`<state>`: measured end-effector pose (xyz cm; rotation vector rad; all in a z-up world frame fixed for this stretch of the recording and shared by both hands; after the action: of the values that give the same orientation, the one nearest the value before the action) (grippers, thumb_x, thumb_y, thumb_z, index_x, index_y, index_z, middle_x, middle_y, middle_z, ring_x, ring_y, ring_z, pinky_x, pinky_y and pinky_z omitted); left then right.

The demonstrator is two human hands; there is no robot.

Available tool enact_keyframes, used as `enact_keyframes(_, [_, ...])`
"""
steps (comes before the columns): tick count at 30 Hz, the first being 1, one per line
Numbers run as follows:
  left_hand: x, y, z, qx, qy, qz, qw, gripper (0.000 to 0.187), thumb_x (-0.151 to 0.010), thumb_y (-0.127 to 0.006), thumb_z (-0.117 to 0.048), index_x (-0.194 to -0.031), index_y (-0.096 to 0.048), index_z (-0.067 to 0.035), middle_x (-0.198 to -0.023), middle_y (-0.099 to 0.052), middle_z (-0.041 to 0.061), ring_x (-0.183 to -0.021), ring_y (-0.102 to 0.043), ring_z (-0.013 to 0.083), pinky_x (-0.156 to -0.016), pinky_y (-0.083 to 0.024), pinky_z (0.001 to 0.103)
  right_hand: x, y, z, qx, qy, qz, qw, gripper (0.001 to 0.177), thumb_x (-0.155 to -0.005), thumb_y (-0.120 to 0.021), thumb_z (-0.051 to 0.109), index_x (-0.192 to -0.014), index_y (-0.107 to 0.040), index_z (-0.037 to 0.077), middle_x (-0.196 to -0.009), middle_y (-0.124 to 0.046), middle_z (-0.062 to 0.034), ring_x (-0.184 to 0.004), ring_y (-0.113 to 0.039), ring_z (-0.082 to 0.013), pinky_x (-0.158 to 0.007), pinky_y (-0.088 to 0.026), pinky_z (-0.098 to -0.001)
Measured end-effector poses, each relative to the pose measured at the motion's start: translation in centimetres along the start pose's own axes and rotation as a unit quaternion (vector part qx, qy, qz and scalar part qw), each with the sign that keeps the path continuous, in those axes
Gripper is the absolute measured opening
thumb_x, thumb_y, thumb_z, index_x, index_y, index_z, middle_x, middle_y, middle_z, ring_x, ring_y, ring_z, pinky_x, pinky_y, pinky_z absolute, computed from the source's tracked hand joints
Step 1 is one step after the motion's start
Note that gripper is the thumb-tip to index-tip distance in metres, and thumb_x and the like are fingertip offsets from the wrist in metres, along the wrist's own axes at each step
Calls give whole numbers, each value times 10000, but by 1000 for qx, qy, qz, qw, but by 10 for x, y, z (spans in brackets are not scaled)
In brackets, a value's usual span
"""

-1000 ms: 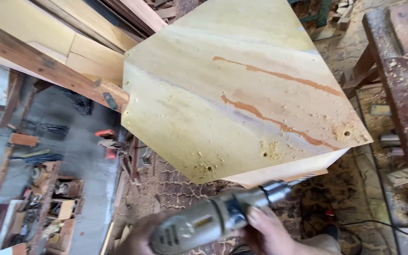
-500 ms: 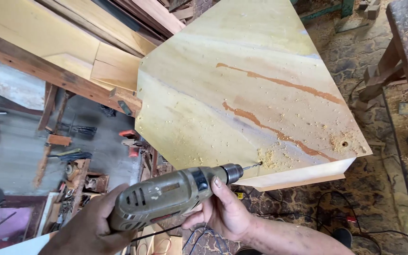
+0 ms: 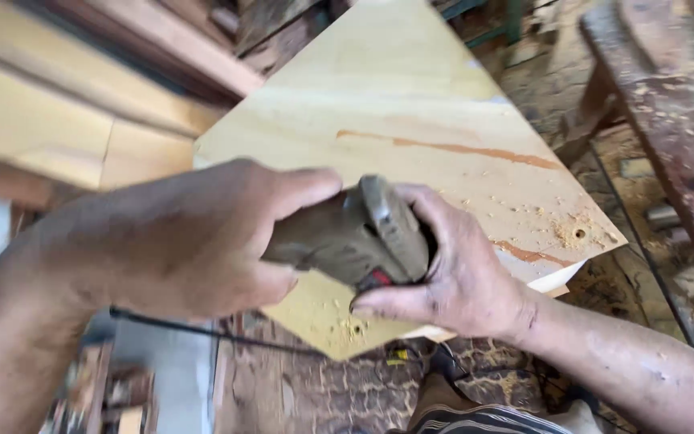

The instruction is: The person changes drill bits on a corded drill and then drills holes into a light-colored wooden panel. The person uses both hands to operate the drill and stabilize the wood during the task.

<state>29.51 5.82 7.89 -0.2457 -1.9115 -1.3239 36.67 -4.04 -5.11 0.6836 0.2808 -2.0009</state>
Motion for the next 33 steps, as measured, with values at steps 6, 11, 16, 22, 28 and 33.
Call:
enact_keyframes(6, [-1, 9, -3, -107, 32, 64, 992, 483, -781, -652, -101, -1243, -560, -208, -628, -714, 100, -509, -716, 201, -505, -574, 375, 11, -17, 5, 141, -29, -105, 984, 935, -629, -962, 481, -1339, -550, 32, -1202, -681, -109, -1096, -716, -225, -948, -574, -357])
enact_keyframes(11, [-4, 18, -11, -166, -165, 1, 972, 426, -698, -672, -142, -1120, -616, -144, -691, -745, 117, -625, -742, 250, -577, -584, 397, 28, -17, 19, 203, -47, -200, 957, 923, -598, -963, 475, -1308, -576, 32, -1190, -688, -104, -1048, -725, -215, -900, -583, -342])
enact_keyframes(16, [0, 21, -21, -271, -27, 11, 962, 531, -778, -736, -192, -1284, -578, -218, -824, -750, 135, -794, -753, 276, -747, -595, 406, 34, -15, 23, 223, -53, -245, 942, 941, -582, -967, 477, -1309, -576, 24, -1182, -683, -112, -1047, -713, -208, -906, -573, -340])
enact_keyframes(22, [9, 21, -35, -309, 87, 39, 946, 598, -844, -710, -168, -1382, -481, -290, -828, -759, 141, -795, -775, 269, -783, -600, 405, 31, -13, 30, 212, -24, -242, 946, 956, -610, -970, 490, -1327, -553, 14, -1182, -677, -114, -1045, -711, -213, -900, -578, -337])
enact_keyframes(28, [6, 14, -36, -352, 7, 17, 936, 516, -834, -707, -186, -1314, -530, -256, -812, -746, 128, -803, -754, 279, -775, -590, 420, 42, -20, 27, 217, -16, -264, 940, 955, -621, -966, 488, -1340, -549, 17, -1210, -672, -115, -1068, -712, -216, -915, -583, -335])
enact_keyframes(33, [-6, 18, -29, -346, -97, 3, 933, 519, -783, -716, -177, -1271, -549, -232, -780, -763, 129, -774, -775, 270, -740, -590, 413, 46, -23, 26, 258, -16, -309, 916, 962, -609, -965, 488, -1341, -557, 15, -1215, -675, -120, -1079, -708, -224, -931, -570, -345])
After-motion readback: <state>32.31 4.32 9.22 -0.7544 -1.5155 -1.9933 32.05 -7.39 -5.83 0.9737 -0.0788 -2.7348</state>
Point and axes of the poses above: each hand's wrist, its own x-axis away from the middle knuckle, its own y-axis out of the back of the hand, z = x × y, the point moved 7 cm from there along -x, towards the middle knuckle
